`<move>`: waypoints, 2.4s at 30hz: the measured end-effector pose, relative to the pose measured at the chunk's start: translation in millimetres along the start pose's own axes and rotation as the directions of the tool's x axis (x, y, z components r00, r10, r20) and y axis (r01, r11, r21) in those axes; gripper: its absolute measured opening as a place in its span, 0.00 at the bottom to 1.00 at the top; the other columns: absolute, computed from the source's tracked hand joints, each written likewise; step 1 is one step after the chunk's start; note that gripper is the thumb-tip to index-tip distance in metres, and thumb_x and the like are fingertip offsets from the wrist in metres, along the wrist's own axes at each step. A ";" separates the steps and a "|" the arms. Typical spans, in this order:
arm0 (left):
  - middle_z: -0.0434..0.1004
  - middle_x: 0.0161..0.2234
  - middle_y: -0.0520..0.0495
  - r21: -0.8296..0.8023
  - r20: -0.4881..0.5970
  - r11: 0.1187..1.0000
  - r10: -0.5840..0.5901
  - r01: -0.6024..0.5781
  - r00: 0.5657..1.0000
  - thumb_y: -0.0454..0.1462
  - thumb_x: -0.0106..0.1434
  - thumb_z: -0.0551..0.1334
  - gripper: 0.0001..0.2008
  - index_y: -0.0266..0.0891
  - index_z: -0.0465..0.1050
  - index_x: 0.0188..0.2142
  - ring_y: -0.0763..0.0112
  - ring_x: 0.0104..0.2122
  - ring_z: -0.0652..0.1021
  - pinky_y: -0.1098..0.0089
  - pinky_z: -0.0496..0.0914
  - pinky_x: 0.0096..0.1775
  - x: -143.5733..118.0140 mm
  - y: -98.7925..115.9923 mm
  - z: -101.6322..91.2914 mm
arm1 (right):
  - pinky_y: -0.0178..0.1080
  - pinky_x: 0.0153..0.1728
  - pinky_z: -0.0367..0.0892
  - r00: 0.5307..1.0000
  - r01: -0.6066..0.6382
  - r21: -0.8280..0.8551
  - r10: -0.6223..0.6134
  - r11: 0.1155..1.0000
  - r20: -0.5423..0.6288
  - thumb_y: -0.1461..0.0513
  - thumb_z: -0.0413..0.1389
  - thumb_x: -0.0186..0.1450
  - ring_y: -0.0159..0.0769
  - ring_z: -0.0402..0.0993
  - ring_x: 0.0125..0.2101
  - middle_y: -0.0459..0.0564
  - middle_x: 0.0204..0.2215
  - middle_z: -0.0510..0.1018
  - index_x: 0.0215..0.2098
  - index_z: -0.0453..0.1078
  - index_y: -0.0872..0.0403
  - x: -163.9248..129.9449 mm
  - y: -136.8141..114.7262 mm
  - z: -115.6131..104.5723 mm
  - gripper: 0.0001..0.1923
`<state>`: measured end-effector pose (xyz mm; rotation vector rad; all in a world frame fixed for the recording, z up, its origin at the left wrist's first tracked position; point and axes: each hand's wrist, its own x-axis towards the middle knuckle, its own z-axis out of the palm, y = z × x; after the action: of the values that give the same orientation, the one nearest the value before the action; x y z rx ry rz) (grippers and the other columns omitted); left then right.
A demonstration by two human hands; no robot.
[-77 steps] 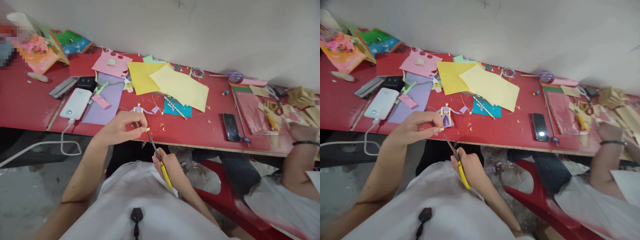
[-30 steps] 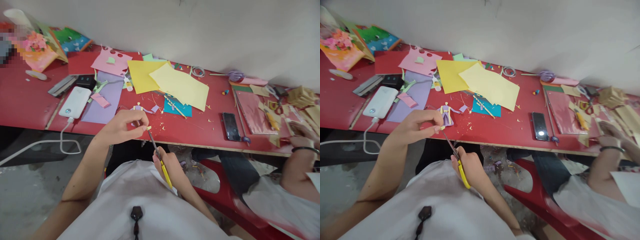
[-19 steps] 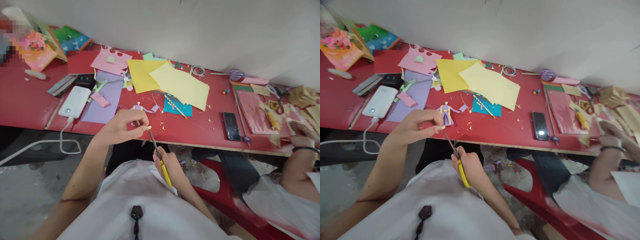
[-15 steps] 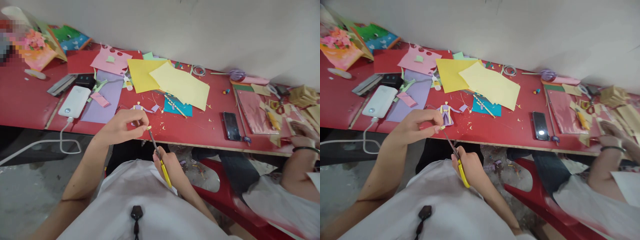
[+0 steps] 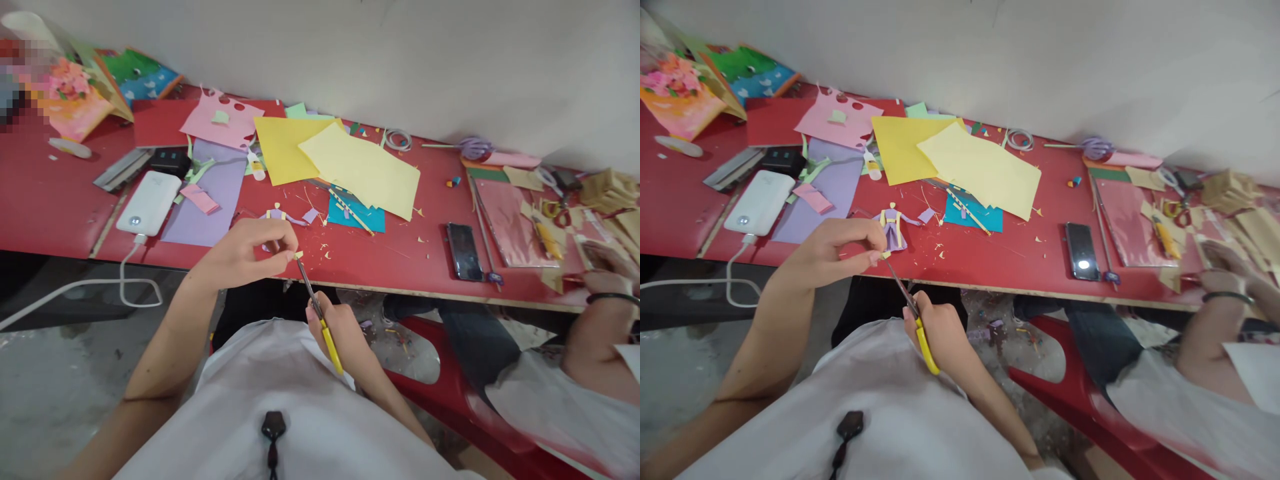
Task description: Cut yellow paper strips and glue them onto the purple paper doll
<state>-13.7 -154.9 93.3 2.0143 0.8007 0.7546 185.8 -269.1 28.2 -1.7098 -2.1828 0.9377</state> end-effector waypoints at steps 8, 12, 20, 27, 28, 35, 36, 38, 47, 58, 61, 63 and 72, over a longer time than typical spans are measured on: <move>0.71 0.27 0.52 -0.001 -0.002 0.999 0.034 -0.034 0.999 0.32 0.62 0.58 0.06 0.39 0.66 0.28 0.75 0.28 0.71 0.74 0.67 0.33 0.8 0.7 0.5 | 0.32 0.23 0.55 1.000 -0.005 -0.005 0.005 1.000 -0.007 0.58 0.40 0.70 0.33 0.66 0.16 0.43 0.18 0.68 0.33 0.59 0.51 -1.2 1.5 -0.1 0.12; 0.72 0.27 0.51 0.001 0.004 1.000 0.011 -0.011 1.000 0.34 0.63 0.57 0.06 0.39 0.66 0.28 0.74 0.29 0.71 0.74 0.67 0.34 1.3 1.6 1.2 | 0.32 0.22 0.54 1.000 0.000 -0.014 0.000 1.000 -0.023 0.58 0.41 0.70 0.32 0.66 0.16 0.43 0.17 0.68 0.33 0.60 0.51 -0.7 2.0 1.0 0.11; 0.70 0.26 0.53 -0.038 -0.045 0.999 -0.015 0.013 0.999 0.35 0.62 0.57 0.06 0.40 0.66 0.28 0.74 0.27 0.70 0.73 0.68 0.32 1.2 -1.1 1.1 | 0.32 0.24 0.56 1.000 -0.013 0.030 0.013 0.999 -0.010 0.57 0.42 0.70 0.33 0.68 0.17 0.44 0.19 0.70 0.33 0.60 0.51 -2.2 4.6 0.4 0.10; 0.69 0.25 0.53 -0.067 -0.065 0.998 0.003 -0.007 0.998 0.35 0.62 0.58 0.06 0.41 0.65 0.28 0.74 0.26 0.69 0.72 0.66 0.30 2.0 -1.4 2.7 | 0.32 0.24 0.57 1.000 0.019 0.163 -0.023 0.986 0.021 0.54 0.45 0.68 0.32 0.66 0.18 0.43 0.21 0.69 0.34 0.57 0.50 -5.8 3.6 -6.4 0.09; 0.68 0.25 0.54 -0.069 -0.070 0.998 0.002 -0.006 0.998 0.35 0.63 0.58 0.07 0.40 0.66 0.28 0.74 0.26 0.69 0.72 0.66 0.30 2.2 -1.2 3.5 | 0.32 0.24 0.57 0.999 0.027 0.172 -0.032 0.985 0.022 0.54 0.45 0.68 0.32 0.65 0.18 0.43 0.21 0.69 0.34 0.56 0.50 -5.5 3.0 -6.6 0.09; 0.70 0.25 0.52 -0.065 -0.103 0.998 0.002 -0.009 0.995 0.35 0.63 0.59 0.06 0.39 0.67 0.28 0.75 0.27 0.70 0.74 0.66 0.30 1.0 -2.0 7.9 | 0.32 0.25 0.57 1.000 0.021 0.137 -0.022 0.990 0.010 0.55 0.44 0.68 0.32 0.65 0.18 0.43 0.21 0.69 0.34 0.55 0.50 -2.5 0.9 -5.1 0.08; 0.70 0.26 0.52 -0.068 -0.107 0.998 -0.003 -0.005 0.994 0.35 0.63 0.59 0.06 0.39 0.67 0.28 0.75 0.27 0.70 0.73 0.66 0.30 0.6 -2.2 8.1 | 0.32 0.25 0.57 1.000 0.019 0.137 -0.021 0.990 0.011 0.55 0.44 0.68 0.32 0.65 0.18 0.43 0.21 0.69 0.34 0.56 0.50 -2.4 0.9 -4.9 0.08; 0.70 0.26 0.52 -0.072 -0.115 0.997 -0.008 0.000 0.993 0.35 0.63 0.59 0.06 0.39 0.67 0.29 0.75 0.28 0.70 0.73 0.66 0.31 0.0 -2.6 8.4 | 0.32 0.25 0.57 1.000 0.021 0.141 -0.023 0.990 0.009 0.55 0.43 0.68 0.32 0.66 0.18 0.43 0.21 0.69 0.34 0.56 0.50 -2.6 0.9 -4.6 0.09; 0.70 0.25 0.53 -0.077 -0.118 0.997 0.006 -0.015 0.993 0.35 0.62 0.59 0.06 0.40 0.67 0.28 0.74 0.26 0.70 0.72 0.66 0.30 0.6 -2.9 10.3 | 0.33 0.25 0.59 1.000 0.009 0.090 -0.007 0.996 -0.024 0.56 0.41 0.69 0.34 0.67 0.18 0.45 0.20 0.70 0.35 0.59 0.51 -1.7 0.3 -3.7 0.10; 0.72 0.26 0.52 -0.050 -0.120 0.999 0.010 -0.017 0.993 0.33 0.62 0.58 0.05 0.40 0.66 0.28 0.75 0.26 0.71 0.73 0.66 0.29 0.3 0.3 12.0 | 0.34 0.26 0.61 0.999 -0.037 0.032 0.037 0.999 -0.014 0.56 0.40 0.69 0.36 0.71 0.19 0.47 0.21 0.72 0.36 0.62 0.52 -0.1 0.9 -0.9 0.13; 0.72 0.27 0.52 -0.053 -0.124 0.999 -0.006 -0.001 0.992 0.33 0.62 0.58 0.05 0.39 0.66 0.28 0.75 0.26 0.71 0.73 0.67 0.30 -0.2 1.2 12.2 | 0.33 0.25 0.60 0.999 -0.030 0.027 0.031 0.999 -0.030 0.57 0.42 0.70 0.34 0.71 0.18 0.46 0.21 0.73 0.36 0.63 0.52 -0.1 1.8 0.1 0.12; 0.71 0.27 0.52 -0.054 -0.125 0.998 -0.013 0.006 0.992 0.33 0.62 0.58 0.05 0.39 0.66 0.28 0.75 0.26 0.71 0.73 0.67 0.30 -0.4 1.5 12.3 | 0.32 0.25 0.60 0.999 -0.027 0.027 0.028 0.999 -0.038 0.57 0.42 0.69 0.33 0.71 0.18 0.46 0.21 0.73 0.36 0.63 0.52 -0.1 2.3 0.5 0.11; 0.72 0.26 0.52 -0.036 -0.129 0.999 0.004 -0.009 0.992 0.33 0.62 0.58 0.06 0.39 0.67 0.28 0.76 0.26 0.71 0.74 0.67 0.29 0.3 3.1 14.7 | 0.33 0.25 0.61 0.998 -0.017 -0.005 0.016 1.000 -0.066 0.58 0.41 0.70 0.35 0.74 0.20 0.49 0.23 0.76 0.35 0.62 0.52 0.8 3.3 2.9 0.12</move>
<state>-1.8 -163.0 88.8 1.9515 0.8487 0.9041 186.7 -268.9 23.8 -1.7383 -2.1345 0.8677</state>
